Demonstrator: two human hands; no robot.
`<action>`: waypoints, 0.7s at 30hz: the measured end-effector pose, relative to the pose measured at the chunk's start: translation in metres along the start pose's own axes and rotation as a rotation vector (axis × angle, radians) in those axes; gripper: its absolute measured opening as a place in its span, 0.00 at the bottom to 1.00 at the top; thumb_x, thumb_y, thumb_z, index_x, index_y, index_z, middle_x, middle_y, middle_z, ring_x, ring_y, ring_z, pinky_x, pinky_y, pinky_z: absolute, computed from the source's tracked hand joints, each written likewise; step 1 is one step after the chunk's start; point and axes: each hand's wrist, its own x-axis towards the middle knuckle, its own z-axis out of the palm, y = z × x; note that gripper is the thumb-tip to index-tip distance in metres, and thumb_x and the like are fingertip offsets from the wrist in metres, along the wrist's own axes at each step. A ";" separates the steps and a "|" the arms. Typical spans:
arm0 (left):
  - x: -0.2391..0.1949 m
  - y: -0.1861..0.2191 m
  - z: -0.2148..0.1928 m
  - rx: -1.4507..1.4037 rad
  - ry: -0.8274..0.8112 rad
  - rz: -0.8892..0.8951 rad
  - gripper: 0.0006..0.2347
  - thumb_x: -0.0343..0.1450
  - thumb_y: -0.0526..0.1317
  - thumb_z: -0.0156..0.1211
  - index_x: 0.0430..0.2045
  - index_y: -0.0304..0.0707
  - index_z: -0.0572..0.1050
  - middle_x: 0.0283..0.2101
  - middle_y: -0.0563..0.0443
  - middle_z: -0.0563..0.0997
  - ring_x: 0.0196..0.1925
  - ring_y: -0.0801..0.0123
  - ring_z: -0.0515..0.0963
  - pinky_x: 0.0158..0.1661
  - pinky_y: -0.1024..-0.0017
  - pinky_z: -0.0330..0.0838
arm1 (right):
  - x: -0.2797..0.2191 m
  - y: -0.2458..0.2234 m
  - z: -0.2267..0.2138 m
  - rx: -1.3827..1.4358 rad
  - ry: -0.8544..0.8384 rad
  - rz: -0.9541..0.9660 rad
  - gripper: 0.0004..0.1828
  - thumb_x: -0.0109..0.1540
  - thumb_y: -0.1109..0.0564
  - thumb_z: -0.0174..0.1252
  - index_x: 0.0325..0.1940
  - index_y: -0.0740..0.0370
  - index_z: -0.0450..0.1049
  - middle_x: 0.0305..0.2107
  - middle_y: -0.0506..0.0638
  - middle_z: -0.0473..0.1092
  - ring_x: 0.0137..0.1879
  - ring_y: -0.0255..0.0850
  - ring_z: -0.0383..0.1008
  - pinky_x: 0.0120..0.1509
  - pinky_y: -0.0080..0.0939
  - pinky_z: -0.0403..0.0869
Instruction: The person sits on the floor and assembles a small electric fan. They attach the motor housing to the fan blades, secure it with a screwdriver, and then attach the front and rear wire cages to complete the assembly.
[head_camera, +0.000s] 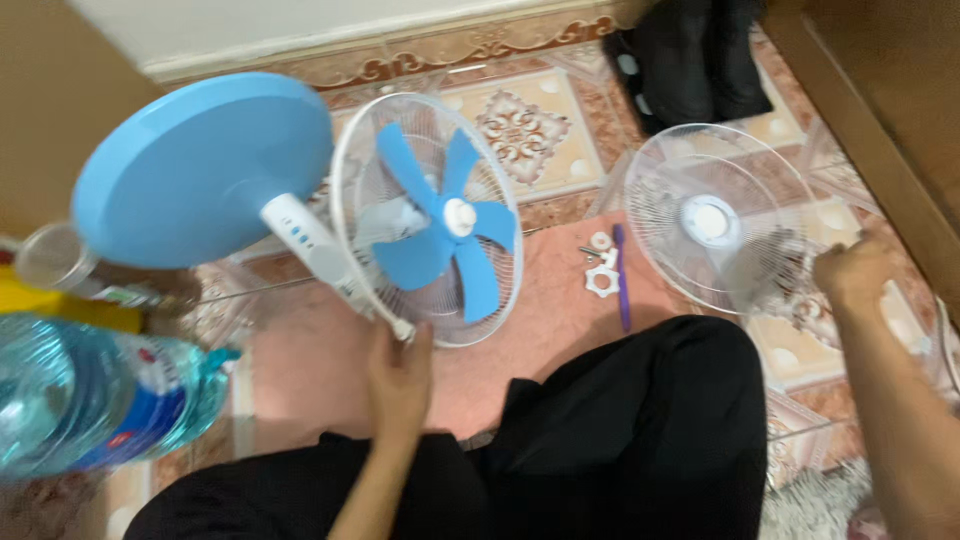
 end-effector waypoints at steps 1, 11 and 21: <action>-0.002 -0.010 0.010 0.004 0.020 0.003 0.21 0.78 0.39 0.68 0.67 0.32 0.78 0.62 0.45 0.87 0.66 0.65 0.83 0.68 0.65 0.77 | 0.007 -0.014 -0.017 0.010 -0.001 -0.018 0.33 0.70 0.54 0.65 0.75 0.81 0.77 0.63 0.82 0.79 0.67 0.80 0.78 0.73 0.73 0.67; -0.016 0.004 0.031 0.074 -0.005 -0.046 0.34 0.86 0.49 0.43 0.88 0.50 0.34 0.91 0.30 0.43 0.76 0.41 0.79 0.70 0.48 0.73 | -0.097 -0.335 -0.291 0.429 -0.795 -0.787 0.17 0.77 0.46 0.56 0.54 0.57 0.85 0.42 0.46 0.92 0.46 0.36 0.91 0.56 0.41 0.80; -0.021 0.006 0.041 0.031 0.022 0.156 0.33 0.89 0.43 0.42 0.85 0.27 0.32 0.90 0.26 0.30 0.93 0.37 0.29 0.87 0.45 0.35 | -0.187 -0.495 -0.280 0.445 -0.660 -1.486 0.24 0.78 0.37 0.58 0.43 0.58 0.81 0.20 0.50 0.76 0.26 0.48 0.77 0.36 0.49 0.71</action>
